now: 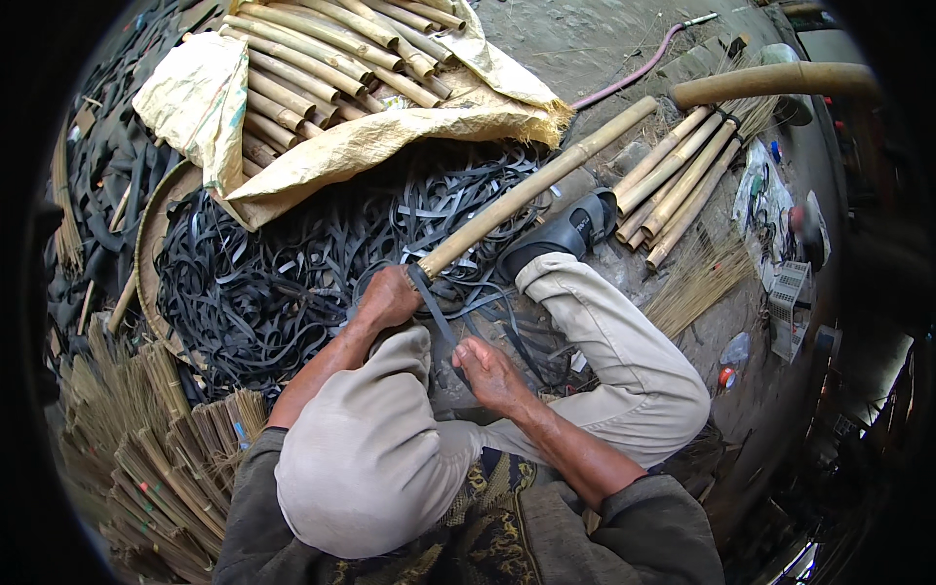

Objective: The person gathers thin twigs, aligns them into a bundle, inserts the bundle into a bamboo handle, and secures it by wrapping a rubber strip around the junction. The person repeats this process for multiple brooms.

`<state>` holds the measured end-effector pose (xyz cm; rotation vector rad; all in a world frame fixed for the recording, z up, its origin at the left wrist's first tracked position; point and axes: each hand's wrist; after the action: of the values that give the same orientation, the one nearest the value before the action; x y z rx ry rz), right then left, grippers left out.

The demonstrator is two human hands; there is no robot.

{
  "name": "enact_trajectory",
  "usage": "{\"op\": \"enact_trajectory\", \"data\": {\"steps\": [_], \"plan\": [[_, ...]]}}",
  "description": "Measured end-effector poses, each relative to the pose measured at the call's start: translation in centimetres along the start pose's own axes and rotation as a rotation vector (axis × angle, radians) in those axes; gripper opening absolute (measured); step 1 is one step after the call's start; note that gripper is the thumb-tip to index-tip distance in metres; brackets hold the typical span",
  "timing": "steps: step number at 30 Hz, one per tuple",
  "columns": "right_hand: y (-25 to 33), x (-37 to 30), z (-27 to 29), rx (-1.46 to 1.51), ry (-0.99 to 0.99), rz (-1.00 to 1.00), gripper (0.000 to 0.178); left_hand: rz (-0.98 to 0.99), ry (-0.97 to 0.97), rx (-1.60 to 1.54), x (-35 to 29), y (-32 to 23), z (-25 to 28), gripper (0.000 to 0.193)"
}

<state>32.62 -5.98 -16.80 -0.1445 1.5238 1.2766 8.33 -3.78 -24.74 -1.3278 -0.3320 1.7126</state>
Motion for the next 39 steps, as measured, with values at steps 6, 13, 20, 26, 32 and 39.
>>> {"op": "enact_trajectory", "data": {"steps": [6, 13, 20, 26, 32, 39], "plan": [[-1.3, 4.9, 1.8, -0.3, -0.185, 0.199, 0.021, -0.099, 0.123, -0.238, -3.1, -3.7, 2.4, 0.028], [2.1, 9.2, 2.6, -0.552, -0.265, 0.646, 0.022, 0.138, 0.832, -0.875, -4.2, -4.7, 5.1, 0.037], [8.1, 6.6, 5.0, -0.713, -0.23, 0.235, 0.025, -0.112, 0.231, -0.21, -2.3, -3.1, 2.3, 0.047], [10.2, 12.1, 2.5, -0.971, -0.356, 0.364, 0.037, -0.154, 0.001, 0.1, -2.3, -1.2, -0.1, 0.046], [10.7, 16.0, 0.8, -0.286, 0.128, -0.014, 0.047, -0.149, 0.031, 0.137, -2.0, 0.1, -0.8, 0.047], [7.0, 8.5, 0.0, 0.447, 0.041, -0.112, 0.043, -0.212, -0.126, 0.181, -1.4, 2.1, -2.3, 0.041]]}}
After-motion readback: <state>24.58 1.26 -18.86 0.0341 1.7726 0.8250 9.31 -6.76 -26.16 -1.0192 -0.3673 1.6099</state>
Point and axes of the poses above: each hand's wrist, its own x-axis towards the middle knuckle, its own z-axis out of the back of the hand, y = z × x, and after that the axes turned 6 degrees about -z, right-handed
